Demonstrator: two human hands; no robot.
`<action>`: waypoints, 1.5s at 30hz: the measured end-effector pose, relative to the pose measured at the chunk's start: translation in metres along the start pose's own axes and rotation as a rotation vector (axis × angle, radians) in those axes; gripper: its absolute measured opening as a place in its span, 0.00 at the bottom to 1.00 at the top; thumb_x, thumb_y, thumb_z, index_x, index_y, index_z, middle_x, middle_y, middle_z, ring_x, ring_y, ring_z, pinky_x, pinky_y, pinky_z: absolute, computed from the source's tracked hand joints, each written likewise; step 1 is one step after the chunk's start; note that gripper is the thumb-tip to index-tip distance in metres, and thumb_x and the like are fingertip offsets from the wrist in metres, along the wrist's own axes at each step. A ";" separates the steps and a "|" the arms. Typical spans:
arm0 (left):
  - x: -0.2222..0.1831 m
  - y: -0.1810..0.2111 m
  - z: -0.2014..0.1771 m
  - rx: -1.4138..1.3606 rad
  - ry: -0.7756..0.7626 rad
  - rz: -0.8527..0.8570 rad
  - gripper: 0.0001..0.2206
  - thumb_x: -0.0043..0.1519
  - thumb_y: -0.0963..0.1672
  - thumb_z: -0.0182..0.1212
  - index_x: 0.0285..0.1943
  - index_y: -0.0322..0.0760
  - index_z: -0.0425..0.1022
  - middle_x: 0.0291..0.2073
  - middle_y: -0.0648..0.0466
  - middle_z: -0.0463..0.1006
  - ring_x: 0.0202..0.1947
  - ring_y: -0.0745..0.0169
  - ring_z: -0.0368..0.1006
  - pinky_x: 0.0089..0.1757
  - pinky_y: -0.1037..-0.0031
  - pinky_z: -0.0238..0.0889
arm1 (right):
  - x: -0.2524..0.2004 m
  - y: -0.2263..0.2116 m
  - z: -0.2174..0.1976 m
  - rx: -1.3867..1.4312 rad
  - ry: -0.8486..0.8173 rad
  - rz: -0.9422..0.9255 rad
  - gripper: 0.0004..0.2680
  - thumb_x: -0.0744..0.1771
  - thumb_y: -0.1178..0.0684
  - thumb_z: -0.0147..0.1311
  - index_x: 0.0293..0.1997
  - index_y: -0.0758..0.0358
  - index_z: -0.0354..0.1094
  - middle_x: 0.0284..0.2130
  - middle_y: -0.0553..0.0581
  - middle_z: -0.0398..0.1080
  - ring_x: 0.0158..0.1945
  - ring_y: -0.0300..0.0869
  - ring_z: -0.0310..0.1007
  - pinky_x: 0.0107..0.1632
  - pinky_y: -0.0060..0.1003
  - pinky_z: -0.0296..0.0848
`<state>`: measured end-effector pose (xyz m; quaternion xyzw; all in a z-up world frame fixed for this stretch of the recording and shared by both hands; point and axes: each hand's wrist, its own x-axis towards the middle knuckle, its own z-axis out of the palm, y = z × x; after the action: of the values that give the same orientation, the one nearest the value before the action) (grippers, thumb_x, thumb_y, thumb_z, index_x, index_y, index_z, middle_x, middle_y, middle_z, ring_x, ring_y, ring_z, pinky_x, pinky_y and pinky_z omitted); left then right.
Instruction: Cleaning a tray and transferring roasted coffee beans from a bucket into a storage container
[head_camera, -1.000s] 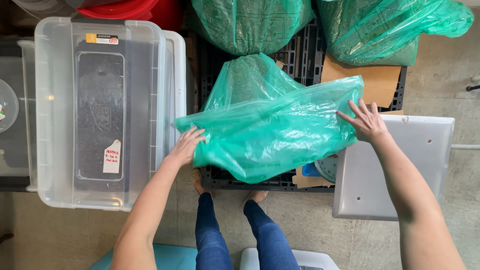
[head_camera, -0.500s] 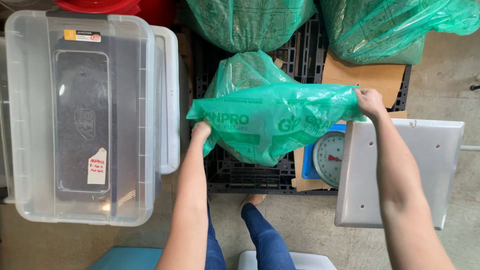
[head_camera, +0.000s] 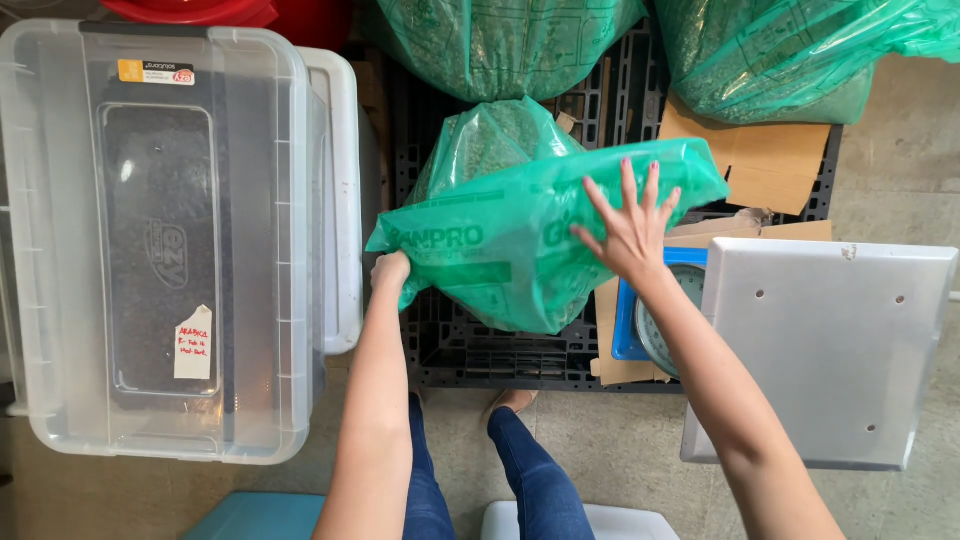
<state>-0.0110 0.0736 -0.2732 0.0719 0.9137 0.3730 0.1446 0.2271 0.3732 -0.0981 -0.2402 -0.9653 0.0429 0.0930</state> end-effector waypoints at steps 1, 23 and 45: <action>-0.008 0.003 -0.002 0.000 0.005 -0.001 0.30 0.62 0.41 0.56 0.74 0.33 0.51 0.66 0.36 0.56 0.69 0.35 0.52 0.67 0.51 0.44 | 0.009 0.006 0.018 0.003 0.002 -0.004 0.27 0.65 0.40 0.62 0.74 0.42 0.61 0.73 0.69 0.49 0.72 0.76 0.39 0.57 0.86 0.48; -0.010 0.110 0.035 0.584 -0.672 0.137 0.49 0.51 0.66 0.63 0.81 0.70 0.41 0.79 0.43 0.37 0.75 0.21 0.34 0.54 0.20 0.48 | 0.069 0.031 0.153 -0.017 -0.687 0.319 0.26 0.68 0.24 0.39 0.77 0.23 0.39 0.74 0.64 0.45 0.75 0.71 0.39 0.57 0.86 0.55; -0.237 0.038 -0.059 -0.338 -0.430 0.304 0.07 0.69 0.41 0.40 0.50 0.43 0.64 0.43 0.51 0.66 0.47 0.43 0.73 0.46 0.57 0.71 | -0.086 -0.156 0.073 0.196 -0.343 0.451 0.09 0.68 0.38 0.56 0.52 0.36 0.71 0.52 0.48 0.66 0.59 0.55 0.65 0.56 0.69 0.67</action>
<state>0.1958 0.0048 -0.1566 0.2600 0.7659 0.5132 0.2871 0.2161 0.1919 -0.1631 -0.4278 -0.8805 0.1953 -0.0604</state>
